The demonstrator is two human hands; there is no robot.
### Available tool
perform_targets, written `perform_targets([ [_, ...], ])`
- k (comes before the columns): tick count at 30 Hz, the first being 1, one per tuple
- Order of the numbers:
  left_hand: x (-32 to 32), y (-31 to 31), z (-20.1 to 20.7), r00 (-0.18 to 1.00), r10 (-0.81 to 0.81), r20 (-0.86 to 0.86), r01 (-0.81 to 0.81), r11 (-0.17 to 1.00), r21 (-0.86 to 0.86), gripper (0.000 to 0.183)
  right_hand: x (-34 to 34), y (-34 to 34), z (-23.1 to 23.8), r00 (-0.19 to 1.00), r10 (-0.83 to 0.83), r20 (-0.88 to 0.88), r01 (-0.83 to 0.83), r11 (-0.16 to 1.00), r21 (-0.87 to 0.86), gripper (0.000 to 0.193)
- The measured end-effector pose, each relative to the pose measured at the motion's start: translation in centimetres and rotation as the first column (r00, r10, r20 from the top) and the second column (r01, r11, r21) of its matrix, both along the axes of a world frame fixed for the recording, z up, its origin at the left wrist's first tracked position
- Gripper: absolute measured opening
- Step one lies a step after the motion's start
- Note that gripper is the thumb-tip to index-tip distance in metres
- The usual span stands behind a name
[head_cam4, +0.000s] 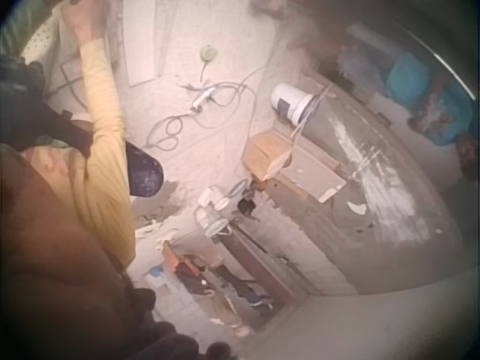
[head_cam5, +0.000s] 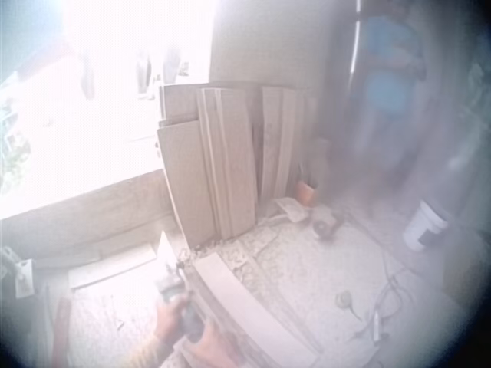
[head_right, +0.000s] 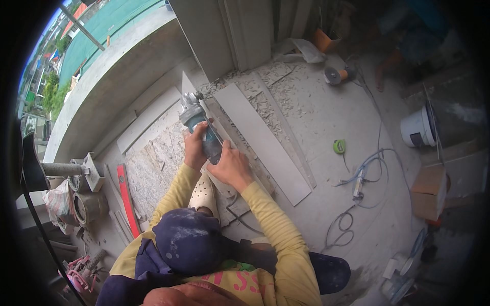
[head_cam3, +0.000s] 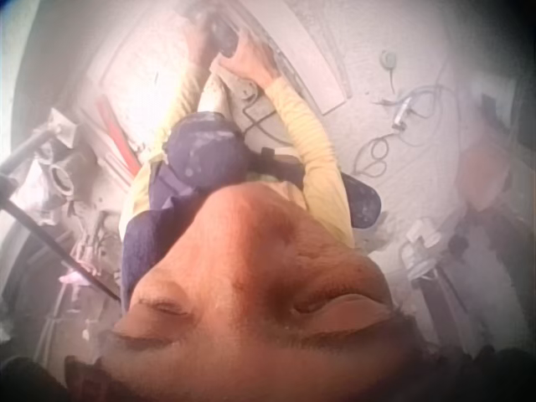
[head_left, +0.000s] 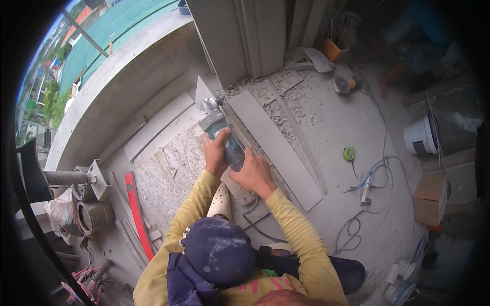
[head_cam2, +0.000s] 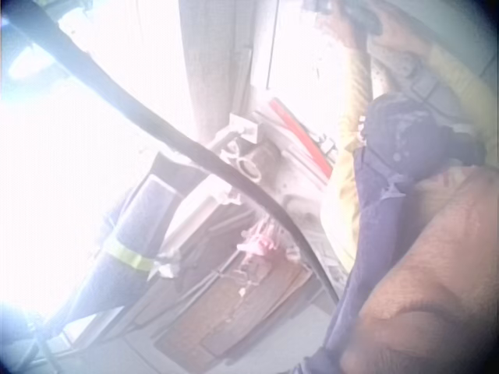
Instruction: The person uses an angle grinder to cut a long white tile into smaller pieces. After cutting, the person hands a cut tile piece to a coworker and continues cutting additional tiles.
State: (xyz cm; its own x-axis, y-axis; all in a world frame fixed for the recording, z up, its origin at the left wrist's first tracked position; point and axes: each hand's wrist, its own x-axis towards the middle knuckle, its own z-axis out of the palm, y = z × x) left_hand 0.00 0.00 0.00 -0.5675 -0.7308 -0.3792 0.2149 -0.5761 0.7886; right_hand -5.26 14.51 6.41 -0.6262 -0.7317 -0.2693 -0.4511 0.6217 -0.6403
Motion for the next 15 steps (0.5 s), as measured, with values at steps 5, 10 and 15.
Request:
perform_targets([
  [5, 0.5, -0.2, 0.7, 1.0, -0.023, -0.02, 0.024, 0.999, 0.034, 0.033, 0.2, -0.3, 0.3, 1.0, -0.01, 0.025, 0.01, 1.0, -0.007, 0.07],
  [10, -0.3, -1.5, 1.0, 1.0, -0.029, 0.001, 0.029, 1.0, -0.002, 0.031, -0.2, -1.4, 0.2, 1.0, -0.014, 0.004, 0.014, 0.999, -0.033, 0.07],
  [15, 0.0, -0.9, 0.5, 1.0, 0.0, 0.027, 0.0, 1.0, -0.017, 0.032, -0.1, -1.0, 0.6, 0.999, 0.008, 0.044, -0.009, 1.0, 0.005, 0.074],
])
